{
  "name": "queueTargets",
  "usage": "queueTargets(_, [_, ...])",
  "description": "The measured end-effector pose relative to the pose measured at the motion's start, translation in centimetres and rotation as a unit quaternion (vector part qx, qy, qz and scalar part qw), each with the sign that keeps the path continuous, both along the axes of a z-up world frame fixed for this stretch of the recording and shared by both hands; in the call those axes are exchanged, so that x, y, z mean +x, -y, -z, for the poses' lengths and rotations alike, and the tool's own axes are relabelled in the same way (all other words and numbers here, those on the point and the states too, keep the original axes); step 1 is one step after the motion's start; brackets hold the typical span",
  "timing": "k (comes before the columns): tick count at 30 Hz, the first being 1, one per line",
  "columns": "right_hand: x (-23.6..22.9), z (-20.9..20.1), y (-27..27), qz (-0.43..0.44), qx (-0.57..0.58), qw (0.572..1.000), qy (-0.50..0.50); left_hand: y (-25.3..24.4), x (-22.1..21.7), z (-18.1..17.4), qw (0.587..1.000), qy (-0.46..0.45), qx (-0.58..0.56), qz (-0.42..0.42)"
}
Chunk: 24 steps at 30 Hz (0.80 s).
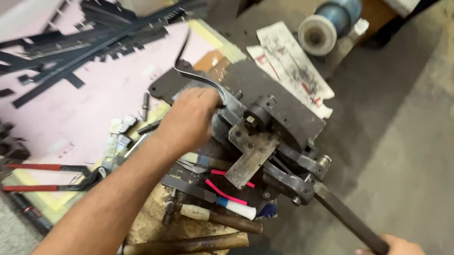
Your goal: The person bends a metal strip into a curved shape using a wooden template and a manual press. They repeatedly place the metal on the template, move it to the press to apply force, and return it to the template to check the fit.
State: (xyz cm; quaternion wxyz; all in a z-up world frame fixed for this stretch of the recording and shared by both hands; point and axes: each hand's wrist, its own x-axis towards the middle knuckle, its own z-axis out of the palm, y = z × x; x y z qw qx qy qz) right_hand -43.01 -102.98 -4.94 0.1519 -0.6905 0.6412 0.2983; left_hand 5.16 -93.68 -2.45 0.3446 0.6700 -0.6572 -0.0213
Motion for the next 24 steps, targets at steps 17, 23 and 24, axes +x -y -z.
queueTargets(17, [26.8, -15.0, -26.7, -0.606, -0.157, 0.401, 0.669, -41.9, -13.5, -9.8, 0.632, -0.743, -0.215, 0.036])
queueTargets(23, [29.9, -13.2, -42.3, -0.713, -0.029, 0.274, 0.645, -60.6, -19.3, -3.3, 0.559, -0.696, -0.448, -0.045])
queueTargets(24, [30.4, -12.6, -44.8, -0.724, -0.013, 0.254, 0.641, -64.1, -20.1, -2.5, 0.560, -0.683, -0.463, -0.077])
